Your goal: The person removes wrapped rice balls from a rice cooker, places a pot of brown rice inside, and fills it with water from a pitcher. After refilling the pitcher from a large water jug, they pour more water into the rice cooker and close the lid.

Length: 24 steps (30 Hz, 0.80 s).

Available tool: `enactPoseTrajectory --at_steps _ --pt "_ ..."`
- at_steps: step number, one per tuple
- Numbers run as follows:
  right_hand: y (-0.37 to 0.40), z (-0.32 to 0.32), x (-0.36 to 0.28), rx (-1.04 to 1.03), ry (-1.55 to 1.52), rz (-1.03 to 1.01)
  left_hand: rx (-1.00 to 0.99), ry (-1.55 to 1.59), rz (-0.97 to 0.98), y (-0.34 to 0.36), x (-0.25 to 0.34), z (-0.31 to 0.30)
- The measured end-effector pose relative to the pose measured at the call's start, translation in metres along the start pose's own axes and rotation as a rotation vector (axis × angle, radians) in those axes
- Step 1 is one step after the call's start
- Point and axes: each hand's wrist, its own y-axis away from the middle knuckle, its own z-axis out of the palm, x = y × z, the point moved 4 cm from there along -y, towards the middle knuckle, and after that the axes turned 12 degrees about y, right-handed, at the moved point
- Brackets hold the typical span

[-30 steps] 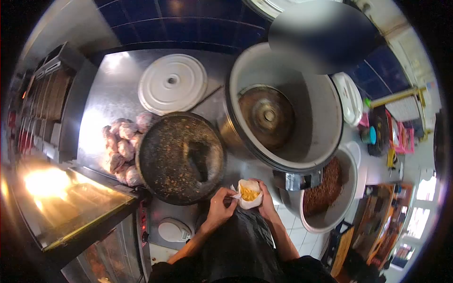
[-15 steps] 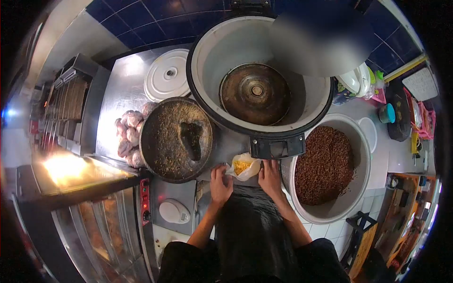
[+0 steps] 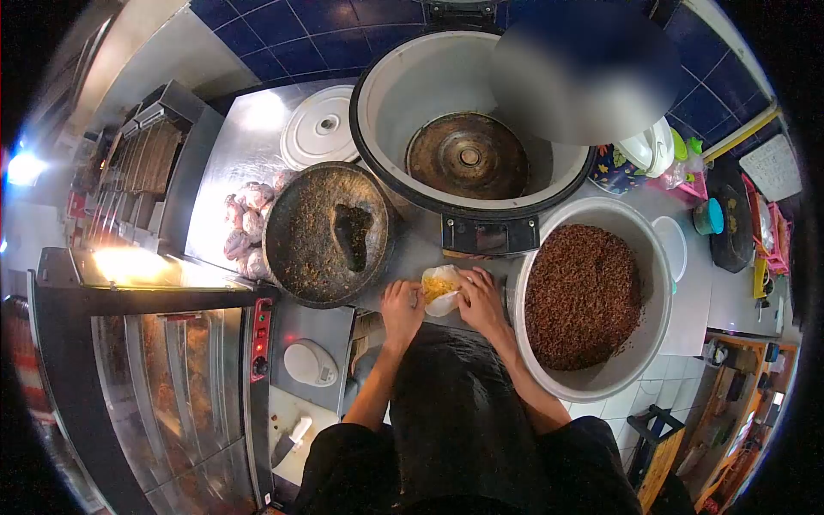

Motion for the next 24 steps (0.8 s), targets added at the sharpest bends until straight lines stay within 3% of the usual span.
enactPoseTrajectory --at_steps 2,6,8,11,14,20,22,24 --pt "0.000 0.001 0.001 0.018 -0.029 0.009 0.052 0.103 -0.096 -0.002 0.003 -0.002" --pt "0.002 -0.001 0.000 0.120 -0.077 0.014 0.118 0.139 0.001 -0.018 0.007 0.002" --pt "0.005 -0.001 -0.001 0.140 -0.072 0.009 -0.017 0.068 0.038 -0.023 -0.003 0.012" --pt "0.007 -0.002 -0.002 0.067 -0.097 0.012 -0.043 0.113 0.033 -0.022 -0.001 0.009" --pt "0.010 -0.011 -0.009 0.175 -0.011 -0.036 -0.073 0.095 0.138 -0.016 0.013 0.005" --pt "0.005 -0.008 -0.003 0.059 -0.116 0.030 -0.101 0.141 0.221 0.004 0.019 0.005" --pt "0.002 -0.011 -0.006 0.192 -0.106 -0.085 -0.115 0.149 0.209 0.009 0.015 0.004" --pt "0.002 -0.007 -0.005 0.151 -0.076 -0.113 -0.123 0.155 0.194 0.013 0.011 0.004"
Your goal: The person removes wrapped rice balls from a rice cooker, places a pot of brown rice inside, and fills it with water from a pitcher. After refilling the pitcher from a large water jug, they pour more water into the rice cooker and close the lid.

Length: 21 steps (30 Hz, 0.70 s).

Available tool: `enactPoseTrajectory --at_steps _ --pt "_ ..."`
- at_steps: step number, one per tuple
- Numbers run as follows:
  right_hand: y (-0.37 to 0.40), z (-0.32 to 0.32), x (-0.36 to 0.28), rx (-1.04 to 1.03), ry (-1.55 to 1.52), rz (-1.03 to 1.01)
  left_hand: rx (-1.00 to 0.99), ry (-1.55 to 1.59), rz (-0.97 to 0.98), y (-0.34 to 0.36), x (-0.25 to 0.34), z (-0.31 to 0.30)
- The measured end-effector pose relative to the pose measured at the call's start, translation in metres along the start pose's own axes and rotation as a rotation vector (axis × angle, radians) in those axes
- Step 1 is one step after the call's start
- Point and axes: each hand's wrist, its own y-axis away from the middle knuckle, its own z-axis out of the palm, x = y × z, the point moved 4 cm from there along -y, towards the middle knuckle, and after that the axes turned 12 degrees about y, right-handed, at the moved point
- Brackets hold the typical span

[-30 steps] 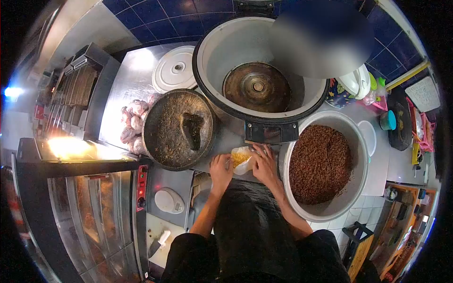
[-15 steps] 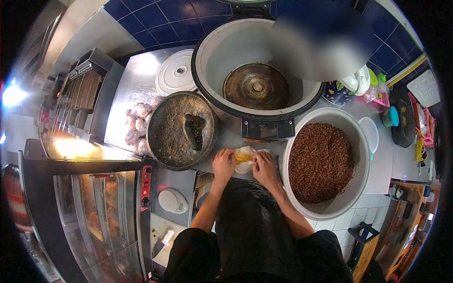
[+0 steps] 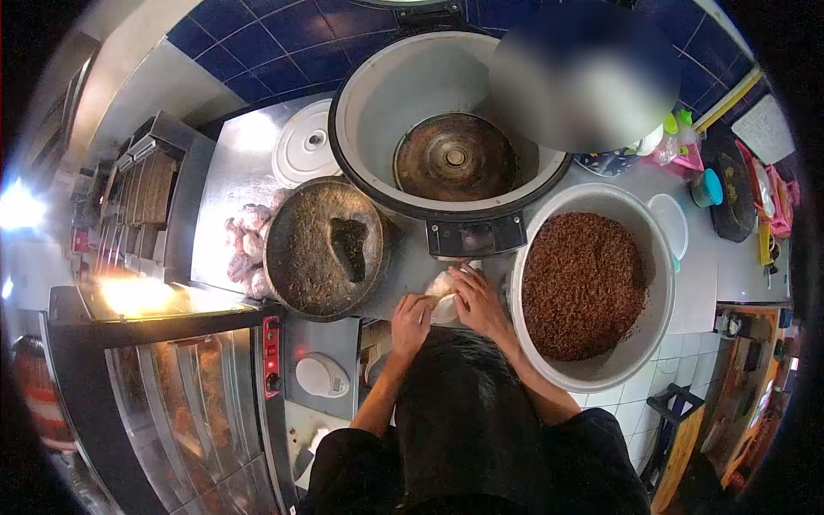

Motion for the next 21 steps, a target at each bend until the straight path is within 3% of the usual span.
enactPoseTrajectory --at_steps 6,9,15,18,21 --pt "-0.006 0.010 0.000 -0.014 -0.051 -0.001 -0.019 0.032 -0.029 0.002 0.015 -0.004" --pt "-0.006 0.009 0.001 -0.013 -0.022 0.054 -0.029 -0.122 0.004 0.004 0.032 -0.010" --pt "0.003 0.018 0.005 -0.013 -0.065 0.107 0.036 0.012 -0.031 0.028 -0.018 0.002" --pt "0.006 0.028 0.012 -0.025 -0.117 0.148 0.076 0.053 -0.170 0.026 -0.026 0.004" --pt "0.008 0.029 0.016 -0.010 -0.153 0.223 0.243 0.195 -0.308 0.024 -0.030 0.005"
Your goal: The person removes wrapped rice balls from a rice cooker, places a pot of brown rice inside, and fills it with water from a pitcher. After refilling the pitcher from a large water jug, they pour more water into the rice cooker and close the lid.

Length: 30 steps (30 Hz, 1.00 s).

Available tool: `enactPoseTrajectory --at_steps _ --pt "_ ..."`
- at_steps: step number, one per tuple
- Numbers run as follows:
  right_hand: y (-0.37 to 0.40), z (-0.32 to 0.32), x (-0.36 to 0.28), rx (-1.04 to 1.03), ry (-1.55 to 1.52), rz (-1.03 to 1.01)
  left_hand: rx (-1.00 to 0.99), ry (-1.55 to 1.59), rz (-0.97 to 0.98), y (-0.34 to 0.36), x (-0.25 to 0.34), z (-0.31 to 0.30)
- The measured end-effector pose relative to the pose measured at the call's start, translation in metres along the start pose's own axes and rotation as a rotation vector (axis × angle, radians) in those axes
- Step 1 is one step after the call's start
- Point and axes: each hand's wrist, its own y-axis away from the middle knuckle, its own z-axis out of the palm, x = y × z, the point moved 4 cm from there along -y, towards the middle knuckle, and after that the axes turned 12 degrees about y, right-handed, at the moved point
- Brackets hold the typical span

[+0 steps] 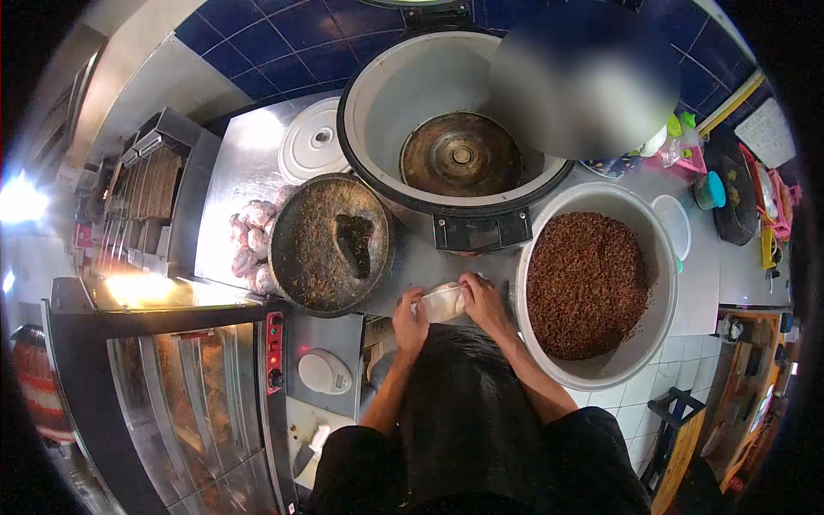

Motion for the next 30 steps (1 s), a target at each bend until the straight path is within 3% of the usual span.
enactPoseTrajectory --at_steps 3,5,8,11,17,24,27,29,30 --pt "0.004 -0.002 0.000 0.012 0.024 0.023 -0.016 -0.064 -0.021 -0.001 -0.005 0.000" --pt "0.009 -0.001 0.002 0.032 0.063 -0.014 -0.063 -0.305 0.295 0.001 0.008 0.000" --pt "0.018 0.000 0.007 0.075 0.090 -0.094 -0.083 -0.572 0.274 0.007 0.023 -0.004" --pt "0.028 -0.008 0.005 0.031 0.175 -0.127 -0.132 -0.637 0.341 0.013 0.033 -0.005" --pt "0.040 -0.010 0.011 -0.066 0.208 -0.172 -0.212 -0.483 0.292 0.039 0.033 -0.009" --pt "0.033 0.008 0.024 -0.036 0.188 -0.183 -0.142 -0.232 0.328 0.030 0.002 -0.018" --pt "0.021 0.014 0.022 -0.147 0.182 -0.072 -0.237 -0.270 0.246 0.013 0.004 -0.021" --pt "0.008 0.011 0.015 -0.238 0.184 0.022 -0.344 -0.359 -0.052 -0.002 -0.009 -0.018" --pt "0.000 0.007 0.011 -0.348 0.244 0.092 -0.341 -0.359 -0.052 -0.012 -0.004 -0.018"
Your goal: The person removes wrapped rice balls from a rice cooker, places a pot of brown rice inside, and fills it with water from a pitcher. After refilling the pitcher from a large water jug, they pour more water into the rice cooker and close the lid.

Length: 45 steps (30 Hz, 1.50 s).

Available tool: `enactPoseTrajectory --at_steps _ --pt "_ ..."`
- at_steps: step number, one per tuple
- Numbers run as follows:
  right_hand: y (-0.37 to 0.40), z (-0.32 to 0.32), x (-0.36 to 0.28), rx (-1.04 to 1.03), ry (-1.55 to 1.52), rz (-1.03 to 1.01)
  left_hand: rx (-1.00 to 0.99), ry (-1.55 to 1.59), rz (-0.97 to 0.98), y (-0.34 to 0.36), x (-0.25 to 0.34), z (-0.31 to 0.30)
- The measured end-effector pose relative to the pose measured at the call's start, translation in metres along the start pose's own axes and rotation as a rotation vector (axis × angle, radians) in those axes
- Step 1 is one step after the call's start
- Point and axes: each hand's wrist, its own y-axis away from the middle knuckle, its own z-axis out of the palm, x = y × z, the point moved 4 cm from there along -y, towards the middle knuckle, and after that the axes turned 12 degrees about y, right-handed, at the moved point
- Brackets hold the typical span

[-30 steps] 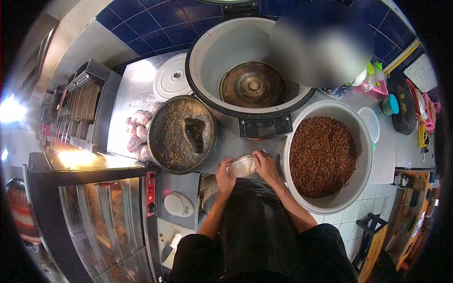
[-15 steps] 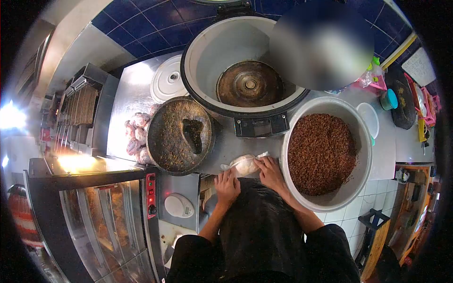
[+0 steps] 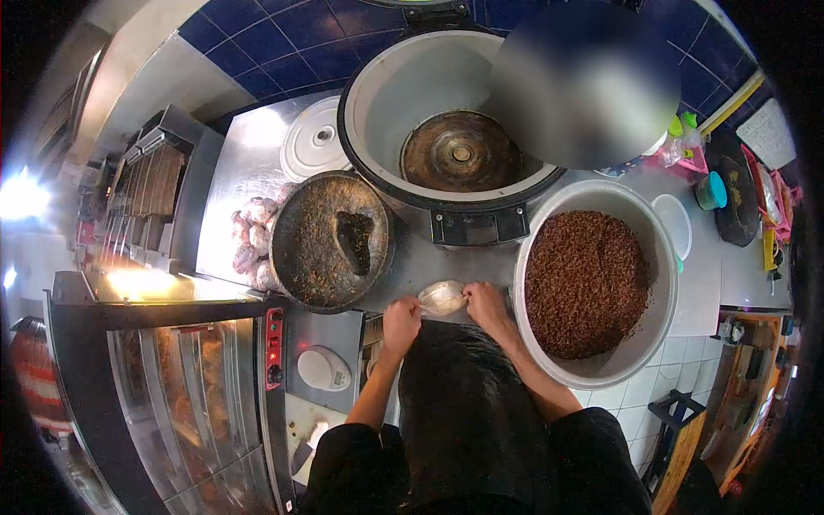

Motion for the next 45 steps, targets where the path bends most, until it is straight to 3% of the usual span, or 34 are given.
enactPoseTrajectory --at_steps 1,3,5,7,8,12,14,15,17,21,23,26,29,31,33,34,36,37,39,41,43,45 --pt "-0.003 -0.004 -0.004 -0.115 0.055 0.064 -0.038 0.011 -0.114 -0.009 0.001 -0.003" --pt "-0.010 -0.006 -0.011 -0.062 0.119 0.097 -0.068 0.022 -0.226 -0.028 0.001 -0.005" --pt "-0.015 0.000 -0.013 -0.010 0.179 0.133 -0.120 -0.230 -0.105 -0.044 0.003 -0.001" --pt "-0.023 0.009 -0.017 0.259 0.306 0.011 -0.158 -0.325 0.009 -0.063 -0.014 0.016" --pt "-0.026 0.010 -0.016 0.259 0.307 0.013 -0.203 -0.417 0.126 -0.069 -0.011 0.021" --pt "-0.033 0.015 -0.002 0.204 0.137 0.008 -0.281 -0.459 0.094 -0.082 -0.002 0.018" --pt "-0.028 0.014 0.000 0.221 0.067 0.016 -0.305 -0.332 0.051 -0.072 0.011 0.007" --pt "-0.025 0.012 -0.002 0.135 0.017 0.068 -0.305 -0.332 0.055 -0.063 0.011 0.009" --pt "-0.018 0.015 -0.006 0.048 -0.037 0.118 -0.030 -0.098 0.064 -0.035 0.012 0.003" --pt "0.000 0.024 -0.012 0.308 -0.117 0.033 0.165 0.051 -0.022 0.010 0.000 0.025" --pt "0.010 0.022 -0.016 0.407 -0.129 0.020 0.304 0.015 0.222 0.024 0.013 0.031" --pt "0.017 0.017 -0.028 0.456 -0.068 0.002 0.322 0.090 0.331 0.038 0.024 0.038" --pt "0.012 0.020 -0.038 0.371 -0.089 0.027 0.276 0.256 0.112 0.026 0.017 0.042" --pt "0.004 0.027 -0.036 0.219 -0.328 0.279 0.278 0.372 0.013 0.017 0.021 0.042" --pt "0.000 0.031 -0.031 0.237 -0.436 0.336 0.257 0.816 -0.247 0.012 0.029 0.040" --pt "-0.001 0.034 -0.026 0.247 -0.549 0.401 0.267 0.824 -0.241 0.008 0.021 0.043" --pt "-0.003 0.050 -0.017 0.261 -0.617 0.397 0.260 1.133 -0.333 0.007 -0.003 0.055" --pt "-0.004 0.059 -0.012 0.272 -0.693 0.402 0.269 1.141 -0.330 0.007 -0.006 0.057" --pt "-0.003 0.047 -0.022 0.203 -0.804 0.345 0.278 1.410 -0.465 0.007 0.009 0.048" --pt "-0.001 0.034 -0.035 0.129 -0.906 0.287 0.271 1.417 -0.451 0.009 0.032 0.029" --pt "0.003 0.020 -0.051 0.286 -1.057 0.242 0.306 1.413 -0.385 0.008 0.036 0.022" --pt "0.006 -0.016 -0.086 0.292 -0.959 0.259 0.370 1.340 -0.289 0.007 0.045 0.000"
